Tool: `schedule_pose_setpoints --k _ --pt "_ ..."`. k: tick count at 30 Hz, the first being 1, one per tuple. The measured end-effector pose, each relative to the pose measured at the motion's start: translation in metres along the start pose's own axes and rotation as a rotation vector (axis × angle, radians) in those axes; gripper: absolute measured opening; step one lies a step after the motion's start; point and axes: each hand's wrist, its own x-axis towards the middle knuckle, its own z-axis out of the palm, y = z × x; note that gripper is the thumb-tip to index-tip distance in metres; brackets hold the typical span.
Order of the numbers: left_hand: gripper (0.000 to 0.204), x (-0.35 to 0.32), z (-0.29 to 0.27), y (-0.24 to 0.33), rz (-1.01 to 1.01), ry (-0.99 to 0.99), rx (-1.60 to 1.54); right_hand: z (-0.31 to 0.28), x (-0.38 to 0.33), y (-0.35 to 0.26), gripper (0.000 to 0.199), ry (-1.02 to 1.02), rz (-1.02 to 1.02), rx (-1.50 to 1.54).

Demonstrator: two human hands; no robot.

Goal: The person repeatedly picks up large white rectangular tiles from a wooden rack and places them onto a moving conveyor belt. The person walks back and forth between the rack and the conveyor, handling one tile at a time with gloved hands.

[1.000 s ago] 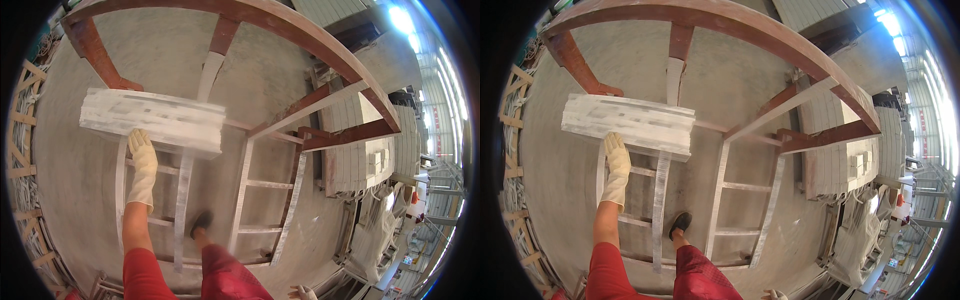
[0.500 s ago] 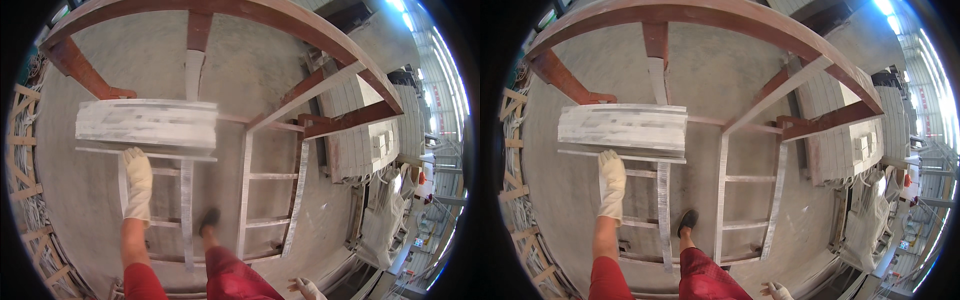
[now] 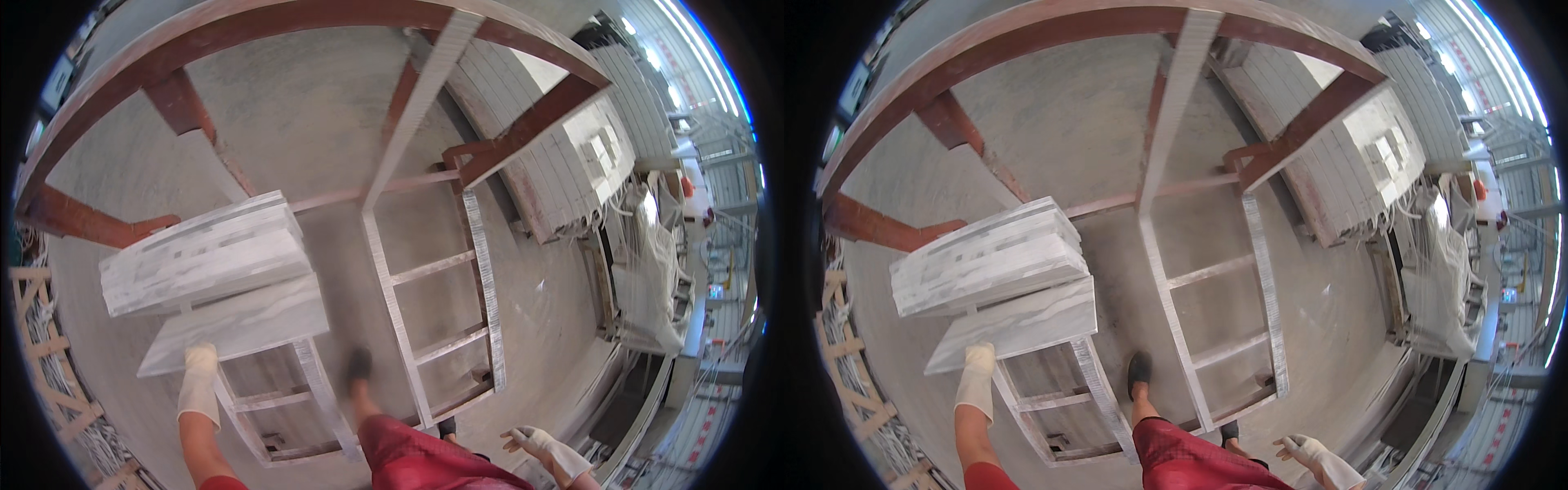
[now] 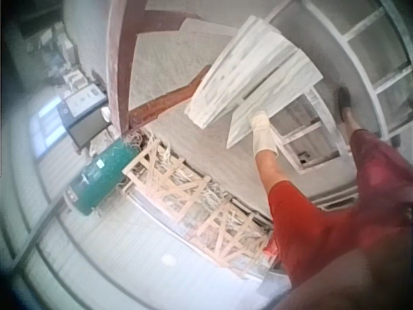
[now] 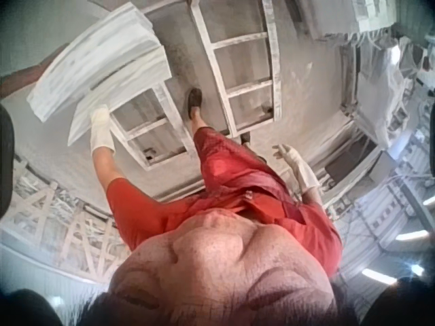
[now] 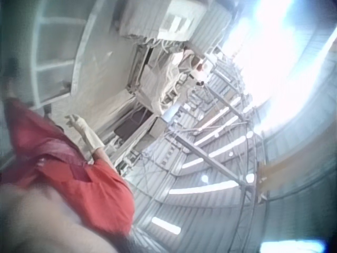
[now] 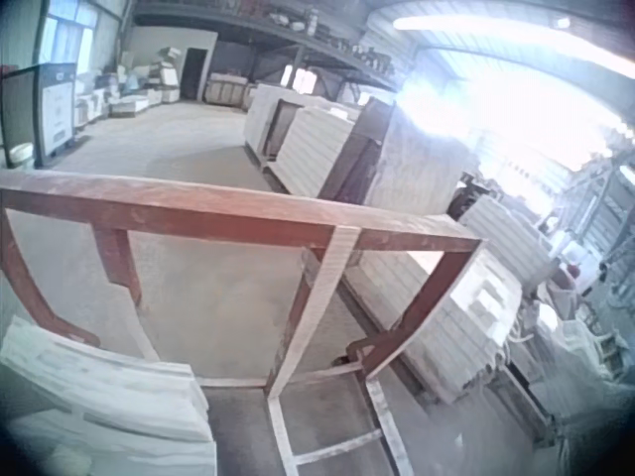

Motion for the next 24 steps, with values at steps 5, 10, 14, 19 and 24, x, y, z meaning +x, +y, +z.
schedule_pose_setpoints --k 5,10,14,19,24 --pt "0.028 -0.050 -0.052 0.044 0.114 -0.174 0.052 0.007 0.012 0.025 0.039 0.001 0.016 0.090" --pt "0.039 -0.119 -0.126 0.115 0.290 -0.466 0.103 0.036 0.033 0.014 0.041 -0.117 -0.072 0.456" --pt "0.036 -0.205 -0.168 0.170 0.391 -0.539 0.014 0.085 0.055 -0.024 0.044 -0.113 -0.183 0.670" --pt "0.035 -0.311 -0.201 0.228 0.545 -0.486 -0.183 0.169 0.094 -0.070 0.044 -0.346 -0.196 0.935" --pt "0.015 -0.386 -0.219 0.263 0.787 -0.145 -0.500 0.191 0.125 -0.074 0.036 0.283 -1.282 -0.264"
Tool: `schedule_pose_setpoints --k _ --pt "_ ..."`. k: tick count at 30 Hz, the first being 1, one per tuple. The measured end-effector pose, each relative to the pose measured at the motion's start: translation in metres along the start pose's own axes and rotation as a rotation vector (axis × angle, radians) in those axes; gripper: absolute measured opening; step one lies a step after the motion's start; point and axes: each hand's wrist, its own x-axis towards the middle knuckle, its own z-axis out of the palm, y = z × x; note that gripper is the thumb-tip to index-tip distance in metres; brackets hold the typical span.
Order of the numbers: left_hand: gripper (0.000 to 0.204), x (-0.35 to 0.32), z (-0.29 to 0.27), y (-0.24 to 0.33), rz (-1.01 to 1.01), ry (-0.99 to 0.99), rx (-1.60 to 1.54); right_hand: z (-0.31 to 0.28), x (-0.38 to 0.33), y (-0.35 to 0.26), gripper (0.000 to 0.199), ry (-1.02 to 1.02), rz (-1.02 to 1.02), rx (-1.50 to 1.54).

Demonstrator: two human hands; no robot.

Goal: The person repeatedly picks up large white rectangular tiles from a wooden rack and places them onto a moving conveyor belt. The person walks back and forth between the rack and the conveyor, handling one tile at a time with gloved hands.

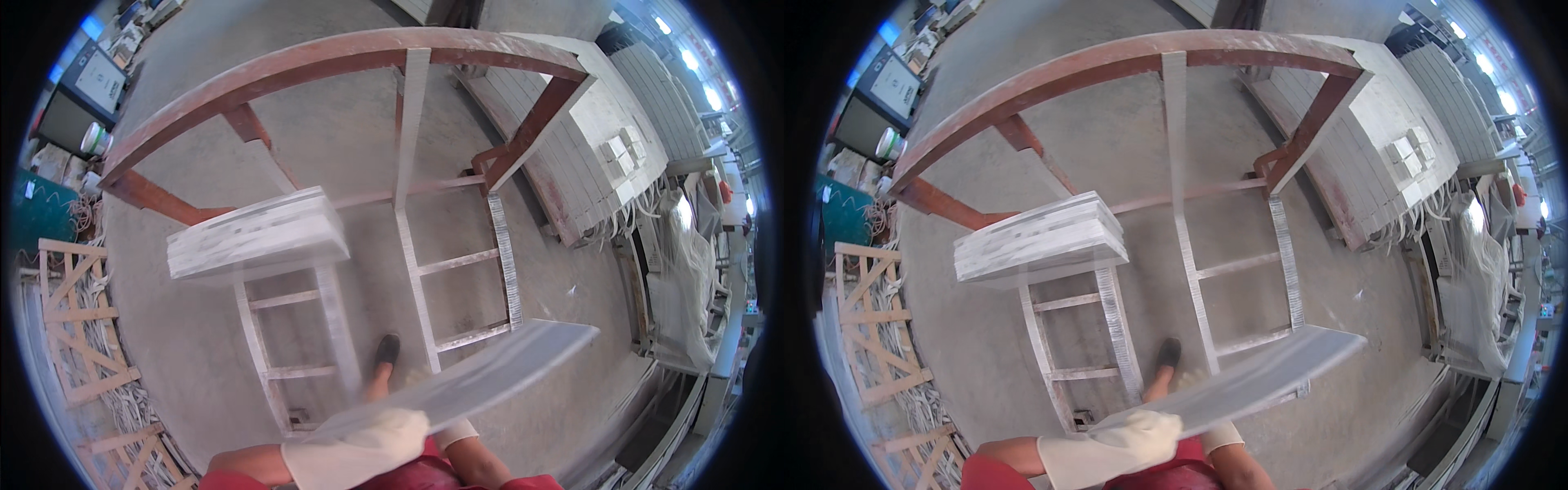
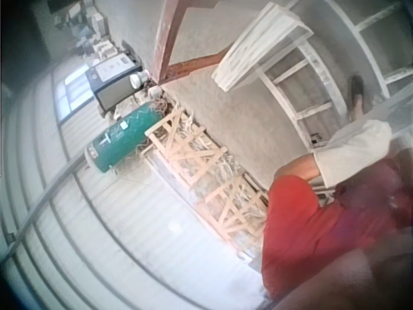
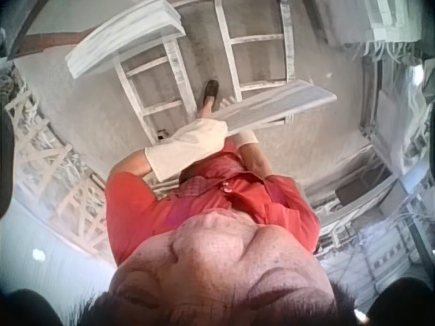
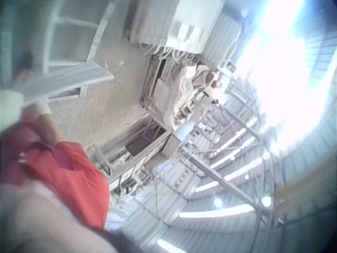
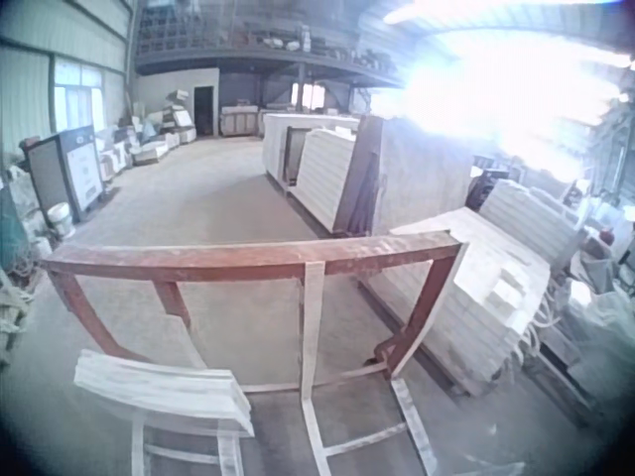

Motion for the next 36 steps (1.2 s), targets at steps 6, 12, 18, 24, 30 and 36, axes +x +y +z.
schedule_pose_setpoints --k 6,12,18,24,30,36 --pt "0.012 -0.001 0.014 0.074 0.214 0.066 0.125 -0.074 -0.049 -0.012 0.034 0.087 0.614 1.437" --pt "0.010 0.004 0.038 0.111 0.349 0.116 0.214 -0.138 -0.095 -0.019 0.033 0.273 0.645 2.510" --pt "0.008 0.012 0.077 0.180 0.481 0.166 0.339 -0.177 -0.153 0.004 0.032 0.334 0.369 3.120" --pt "0.007 0.026 0.124 0.270 0.662 0.299 0.460 -0.207 -0.245 0.060 0.031 0.473 -0.177 3.609" --pt "0.015 0.041 0.183 0.372 0.893 0.362 0.604 -0.233 -0.321 0.084 0.032 0.637 -0.940 3.534" --pt "0.022 0.031 0.229 0.447 1.232 0.289 0.800 -0.261 -0.347 0.081 0.034 1.668 -0.918 2.177"
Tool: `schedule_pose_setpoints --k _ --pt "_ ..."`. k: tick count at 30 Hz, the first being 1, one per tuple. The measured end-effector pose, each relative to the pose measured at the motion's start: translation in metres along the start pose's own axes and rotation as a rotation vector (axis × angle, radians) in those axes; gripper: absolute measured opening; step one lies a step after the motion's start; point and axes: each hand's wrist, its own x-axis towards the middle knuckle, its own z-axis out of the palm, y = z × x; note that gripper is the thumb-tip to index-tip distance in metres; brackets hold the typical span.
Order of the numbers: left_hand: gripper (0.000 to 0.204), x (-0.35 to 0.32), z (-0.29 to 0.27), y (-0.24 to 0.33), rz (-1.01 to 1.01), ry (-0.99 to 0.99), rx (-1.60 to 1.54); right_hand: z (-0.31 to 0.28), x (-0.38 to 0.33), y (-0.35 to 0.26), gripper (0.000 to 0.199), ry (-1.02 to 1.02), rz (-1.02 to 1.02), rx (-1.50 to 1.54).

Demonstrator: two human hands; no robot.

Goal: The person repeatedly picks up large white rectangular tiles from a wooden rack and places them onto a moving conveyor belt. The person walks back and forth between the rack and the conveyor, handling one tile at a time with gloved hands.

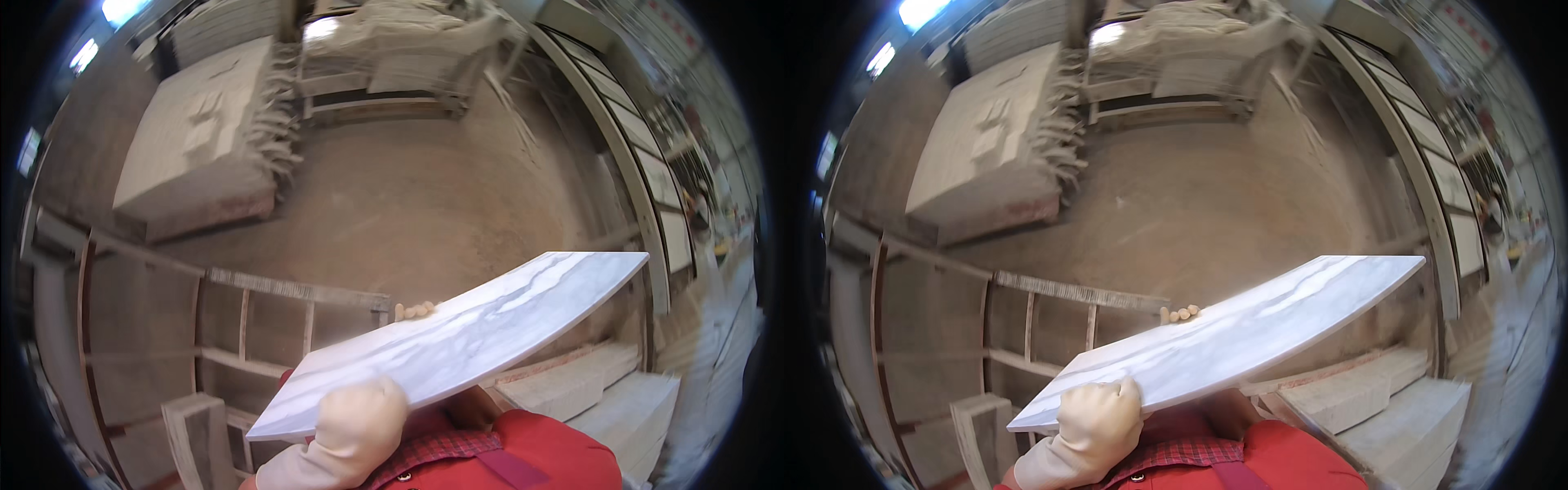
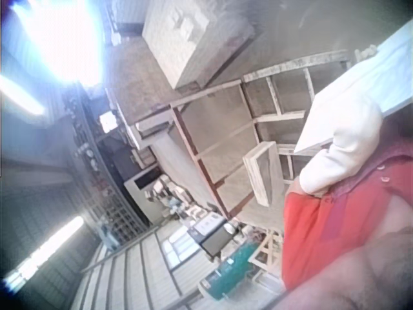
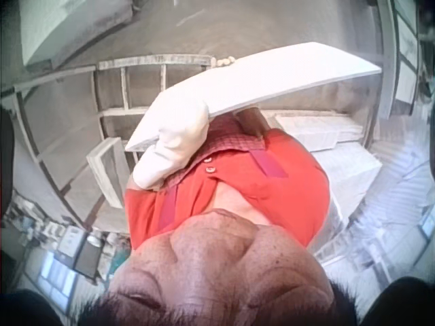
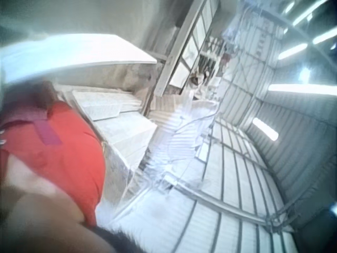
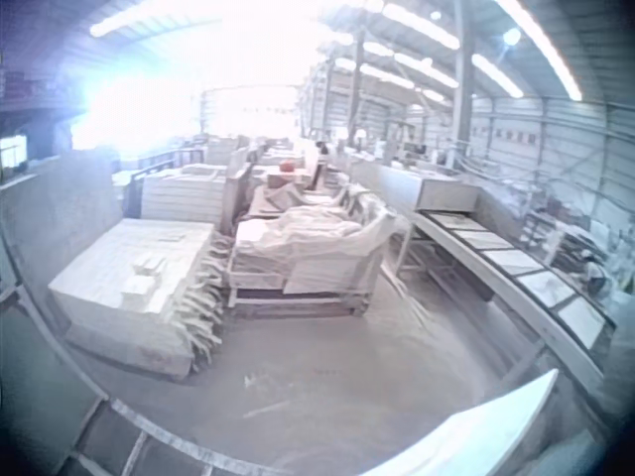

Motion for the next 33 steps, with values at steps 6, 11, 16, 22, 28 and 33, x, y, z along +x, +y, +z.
schedule_pose_setpoints --k 6,11,16,22,28,33 --pt "0.019 0.045 -0.012 0.021 0.202 0.021 -0.027 0.030 0.025 -0.023 0.034 -0.119 -0.299 0.097" --pt "0.021 0.078 -0.008 0.024 0.175 -0.342 0.029 0.059 0.028 -0.067 0.024 -0.188 -0.322 -0.043" --pt "0.022 0.111 0.004 0.019 0.275 -0.421 0.074 0.071 0.013 -0.112 0.022 0.071 0.081 0.616" --pt "0.023 0.155 0.039 0.023 0.324 -0.436 0.049 0.069 0.013 -0.161 0.023 0.030 0.028 0.670" --pt "0.025 0.232 0.083 0.033 0.400 -0.445 0.027 0.075 0.044 -0.223 0.027 -0.080 -0.009 0.941" --pt "0.025 0.305 0.104 0.061 0.471 -0.522 0.042 0.088 0.068 -0.275 0.031 -0.354 0.449 2.445"
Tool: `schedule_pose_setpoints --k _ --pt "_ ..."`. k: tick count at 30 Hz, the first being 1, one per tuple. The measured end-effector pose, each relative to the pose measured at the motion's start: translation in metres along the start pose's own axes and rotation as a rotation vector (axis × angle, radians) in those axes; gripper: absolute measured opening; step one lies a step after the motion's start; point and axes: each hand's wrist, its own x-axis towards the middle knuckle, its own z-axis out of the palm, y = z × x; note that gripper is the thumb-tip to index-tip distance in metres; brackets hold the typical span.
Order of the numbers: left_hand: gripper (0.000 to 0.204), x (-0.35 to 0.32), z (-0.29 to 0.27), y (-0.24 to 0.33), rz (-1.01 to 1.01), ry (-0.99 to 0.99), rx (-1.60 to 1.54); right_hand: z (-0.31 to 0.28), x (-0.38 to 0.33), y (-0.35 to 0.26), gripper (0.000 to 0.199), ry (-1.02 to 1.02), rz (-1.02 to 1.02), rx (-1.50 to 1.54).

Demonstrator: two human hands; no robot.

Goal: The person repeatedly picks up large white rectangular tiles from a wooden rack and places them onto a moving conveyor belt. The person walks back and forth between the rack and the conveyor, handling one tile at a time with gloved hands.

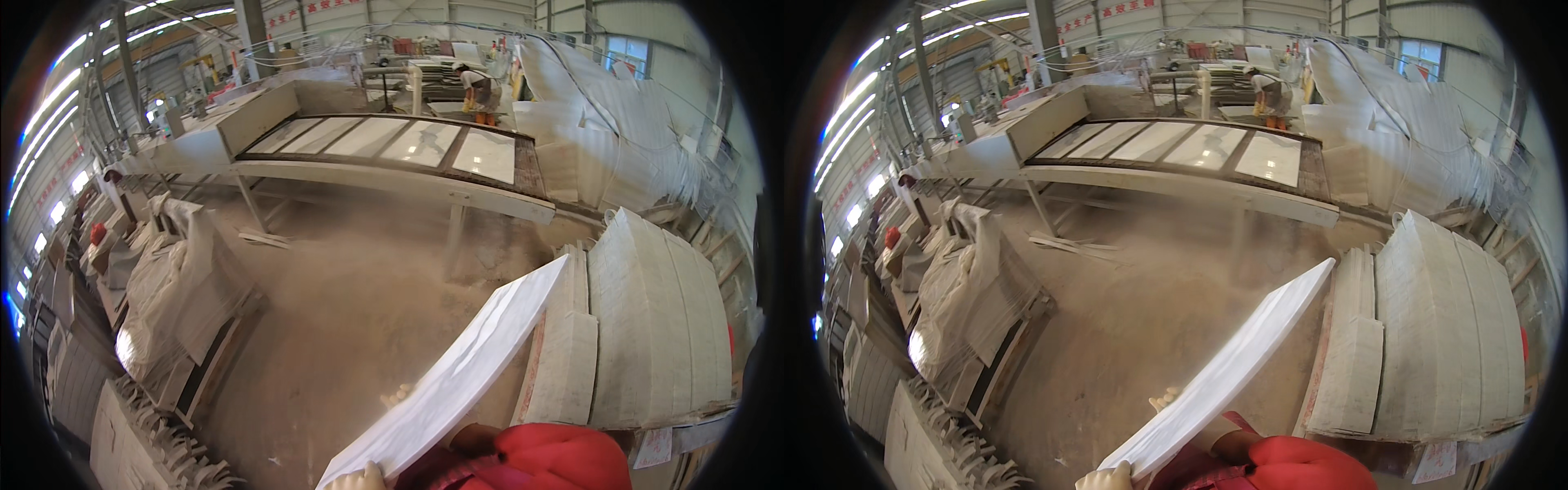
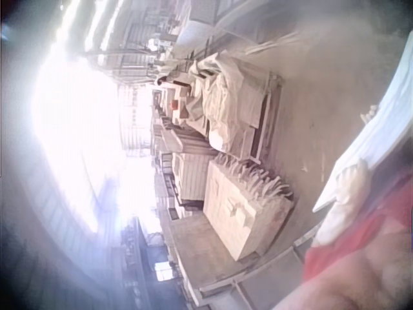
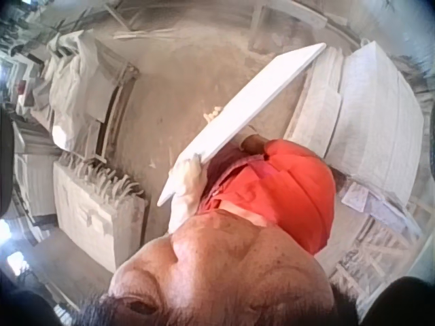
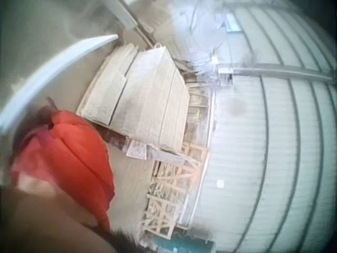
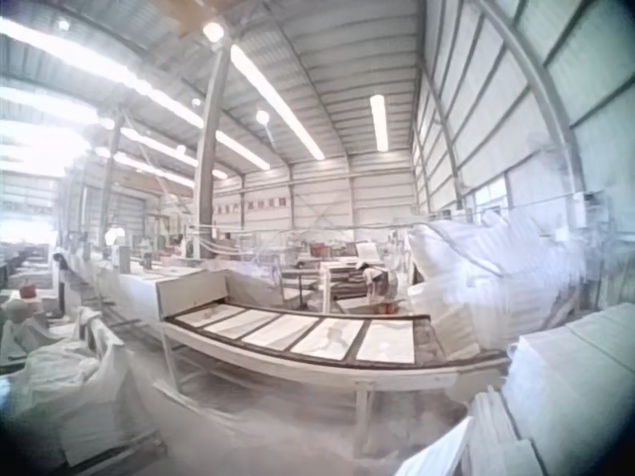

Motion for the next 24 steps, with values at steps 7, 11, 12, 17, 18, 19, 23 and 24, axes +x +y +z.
schedule_pose_setpoints --k 7,11,12,17,18,19,23,24 --pt "0.028 0.121 -0.023 0.014 0.173 -0.028 -0.068 0.046 0.042 0.063 0.037 -0.046 0.236 0.458" --pt "0.025 0.200 -0.031 0.029 0.220 -0.141 -0.104 0.087 0.058 0.107 0.040 -0.071 0.313 0.489" --pt "0.025 0.221 -0.034 0.033 0.224 -0.174 -0.119 0.097 0.062 0.121 0.041 -0.078 0.329 0.492" --pt "0.024 0.319 -0.026 0.064 0.186 -0.176 -0.045 0.154 0.061 0.190 0.045 -0.113 0.381 0.512" --pt "0.023 0.337 -0.026 0.070 0.188 -0.131 -0.044 0.163 0.059 0.206 0.045 -0.118 0.380 0.519" --pt "0.023 0.350 -0.026 0.073 0.190 -0.085 -0.046 0.170 0.059 0.218 0.045 -0.119 0.389 0.522" --pt "0.028 0.397 -0.030 0.090 0.245 0.271 -0.208 0.199 0.061 0.268 0.046 -0.130 0.432 0.526" --pt "0.030 0.412 -0.031 0.099 0.243 0.233 -0.169 0.204 0.063 0.280 0.046 -0.130 0.442 0.520"
